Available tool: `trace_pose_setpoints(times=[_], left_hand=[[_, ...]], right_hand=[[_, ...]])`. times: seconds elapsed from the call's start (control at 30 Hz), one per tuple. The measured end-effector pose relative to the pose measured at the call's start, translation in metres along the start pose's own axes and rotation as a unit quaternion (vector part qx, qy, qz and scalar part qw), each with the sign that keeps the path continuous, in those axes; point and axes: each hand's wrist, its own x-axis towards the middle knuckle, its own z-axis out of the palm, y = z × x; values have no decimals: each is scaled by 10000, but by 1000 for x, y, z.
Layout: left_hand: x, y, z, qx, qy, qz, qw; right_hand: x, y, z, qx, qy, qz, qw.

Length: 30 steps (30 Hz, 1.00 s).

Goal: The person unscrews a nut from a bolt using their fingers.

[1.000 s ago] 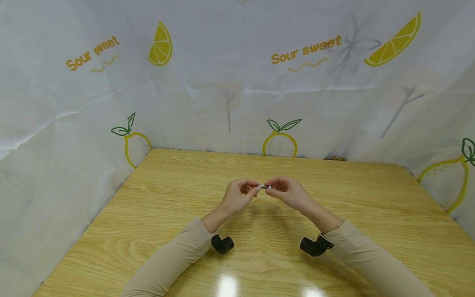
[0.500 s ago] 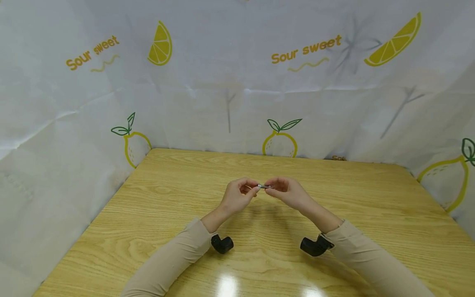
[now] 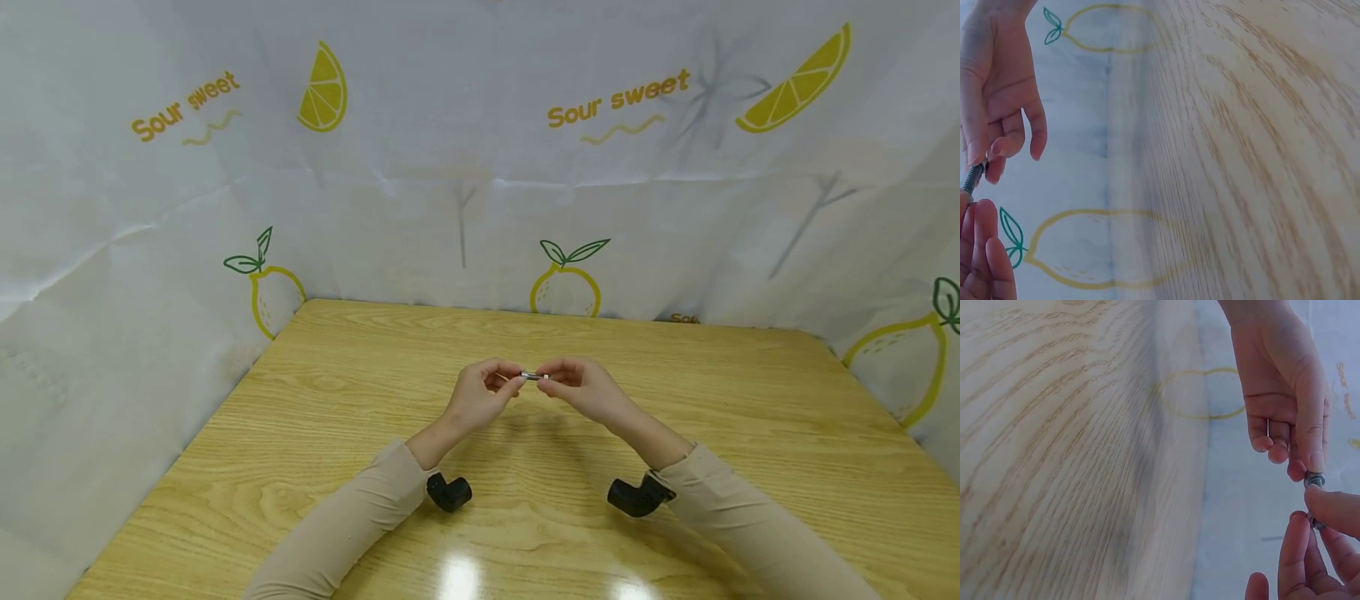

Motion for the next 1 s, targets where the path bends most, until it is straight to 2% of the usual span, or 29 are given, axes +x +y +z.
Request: trace_pose_setpoints(times=[0.17,0.4,0.6,0.7,0.83,1.0], left_hand=[[0,0,0,-5,-4,-2,10000],[0,0,0,55,35,26,10000],[0,-1,0,-76,-53,71,9999],[0,-1,1,-59,-30,85,9999],[0,-1,1,-8,34,53,10000],[0,-1,1,17,42,22,10000]], right_hand=[[0,0,0,100,115,-17,9999],[0,0,-1,32,-159,205,9997],[0,0,0,30,74,-65,9999],[0,0,-1,81,-19,-134,9999],[0,-1,-2,13,-215,22,9998],[-1,0,-1,0,-12,47,10000]])
